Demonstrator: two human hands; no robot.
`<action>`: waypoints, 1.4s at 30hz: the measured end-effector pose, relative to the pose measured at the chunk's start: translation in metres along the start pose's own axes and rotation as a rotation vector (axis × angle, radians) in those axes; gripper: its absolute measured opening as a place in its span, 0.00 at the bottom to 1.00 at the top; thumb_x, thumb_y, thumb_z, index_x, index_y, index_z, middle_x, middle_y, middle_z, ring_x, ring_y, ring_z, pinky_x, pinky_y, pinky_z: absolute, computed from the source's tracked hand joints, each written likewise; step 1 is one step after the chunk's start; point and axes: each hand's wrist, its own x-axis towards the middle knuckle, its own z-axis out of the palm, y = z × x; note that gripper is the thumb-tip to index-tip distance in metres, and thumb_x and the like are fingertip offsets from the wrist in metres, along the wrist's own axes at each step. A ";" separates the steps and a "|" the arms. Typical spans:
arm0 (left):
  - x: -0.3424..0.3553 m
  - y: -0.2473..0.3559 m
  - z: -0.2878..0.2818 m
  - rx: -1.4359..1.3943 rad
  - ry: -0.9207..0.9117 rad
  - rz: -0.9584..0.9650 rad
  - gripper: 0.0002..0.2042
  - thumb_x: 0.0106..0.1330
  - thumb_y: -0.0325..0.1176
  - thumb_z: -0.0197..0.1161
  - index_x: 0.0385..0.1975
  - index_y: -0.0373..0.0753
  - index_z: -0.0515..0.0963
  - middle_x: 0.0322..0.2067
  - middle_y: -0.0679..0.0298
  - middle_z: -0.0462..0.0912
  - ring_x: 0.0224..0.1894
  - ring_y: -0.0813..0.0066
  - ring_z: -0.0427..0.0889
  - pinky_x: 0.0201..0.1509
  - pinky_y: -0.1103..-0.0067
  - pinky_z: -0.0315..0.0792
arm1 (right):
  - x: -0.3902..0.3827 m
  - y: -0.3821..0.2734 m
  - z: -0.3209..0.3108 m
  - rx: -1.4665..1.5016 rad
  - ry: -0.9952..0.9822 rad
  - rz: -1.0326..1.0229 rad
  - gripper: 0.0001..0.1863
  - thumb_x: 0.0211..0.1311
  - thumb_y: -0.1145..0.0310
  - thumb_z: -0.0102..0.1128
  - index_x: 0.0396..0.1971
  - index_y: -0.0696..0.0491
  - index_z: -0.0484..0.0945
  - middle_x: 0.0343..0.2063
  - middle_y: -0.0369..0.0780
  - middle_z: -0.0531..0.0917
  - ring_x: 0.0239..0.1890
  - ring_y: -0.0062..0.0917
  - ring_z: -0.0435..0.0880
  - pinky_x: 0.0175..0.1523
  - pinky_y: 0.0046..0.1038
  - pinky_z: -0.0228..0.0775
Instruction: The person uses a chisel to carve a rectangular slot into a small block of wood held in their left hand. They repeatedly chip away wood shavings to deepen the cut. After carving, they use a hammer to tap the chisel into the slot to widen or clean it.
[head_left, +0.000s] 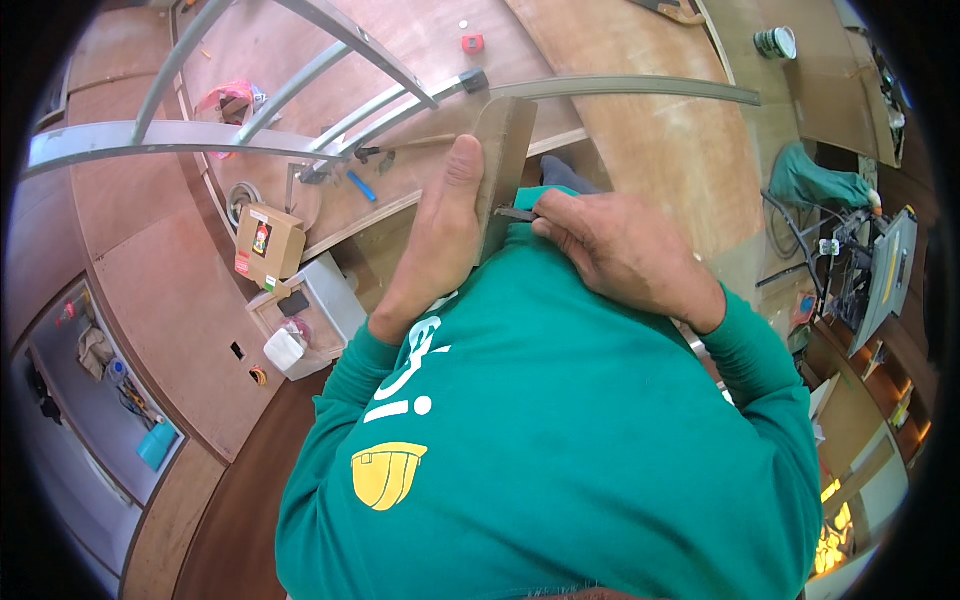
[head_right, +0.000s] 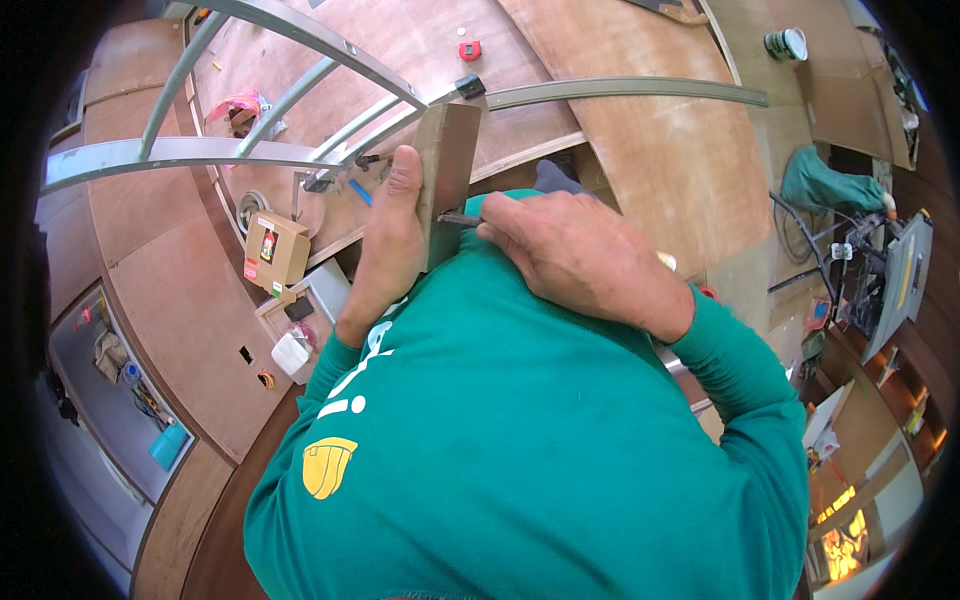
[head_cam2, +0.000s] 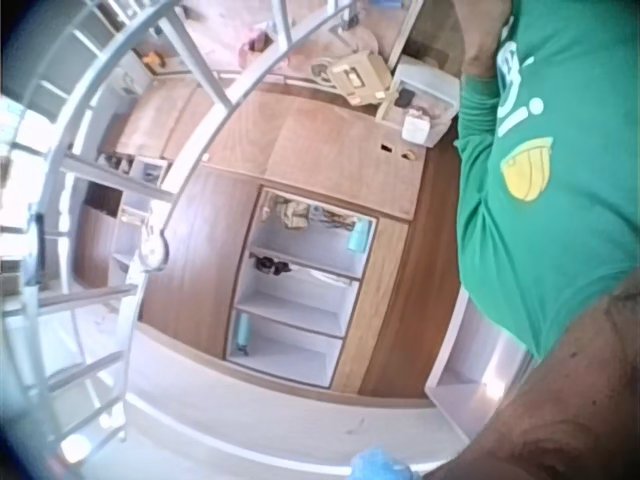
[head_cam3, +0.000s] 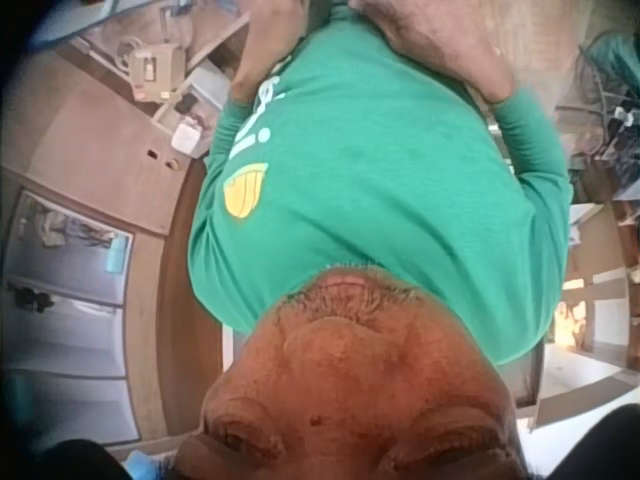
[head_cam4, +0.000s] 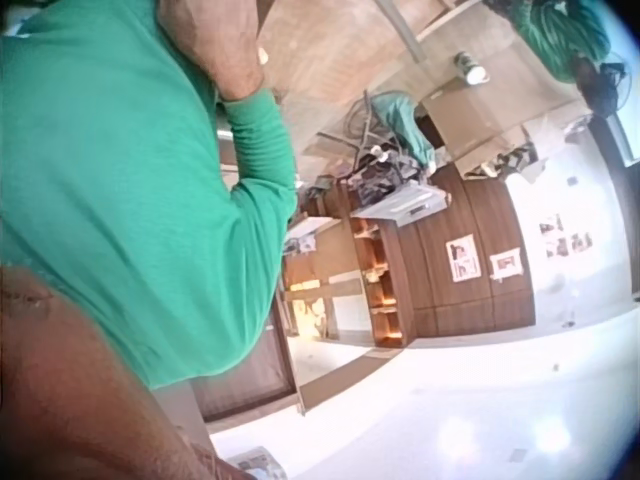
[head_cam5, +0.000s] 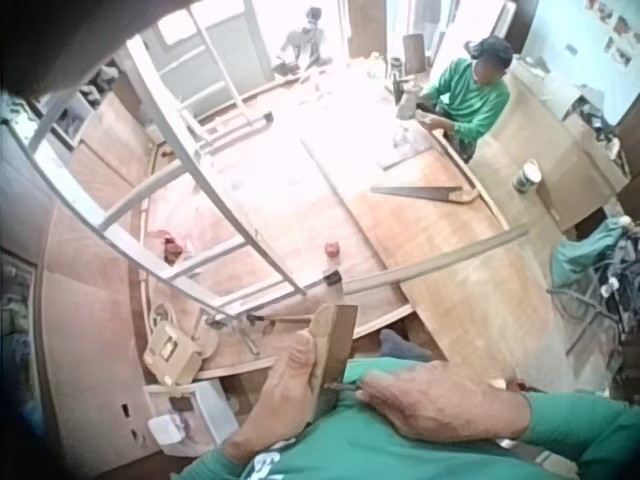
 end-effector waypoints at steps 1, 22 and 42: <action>0.002 0.001 0.002 0.041 0.015 0.014 0.35 0.89 0.62 0.42 0.65 0.31 0.79 0.53 0.60 0.84 0.52 0.73 0.79 0.60 0.75 0.73 | 0.000 0.000 -0.001 0.011 -0.005 0.028 0.11 0.80 0.62 0.58 0.42 0.54 0.72 0.32 0.49 0.85 0.38 0.52 0.87 0.42 0.52 0.77; 0.023 -0.025 -0.012 -0.300 0.027 -0.070 0.29 0.90 0.57 0.42 0.63 0.36 0.78 0.47 0.61 0.86 0.47 0.74 0.88 0.50 0.75 0.84 | 0.027 0.014 0.026 0.010 0.381 -0.238 0.17 0.66 0.70 0.77 0.54 0.50 0.86 0.38 0.39 0.87 0.37 0.35 0.89 0.40 0.33 0.82; 0.019 -0.049 -0.045 -0.525 -0.072 -0.080 0.31 0.89 0.60 0.40 0.65 0.35 0.75 0.43 0.57 0.85 0.37 0.71 0.86 0.37 0.74 0.83 | 0.053 0.054 0.006 0.059 0.727 0.128 0.10 0.67 0.75 0.65 0.45 0.59 0.77 0.37 0.51 0.83 0.40 0.48 0.85 0.47 0.43 0.79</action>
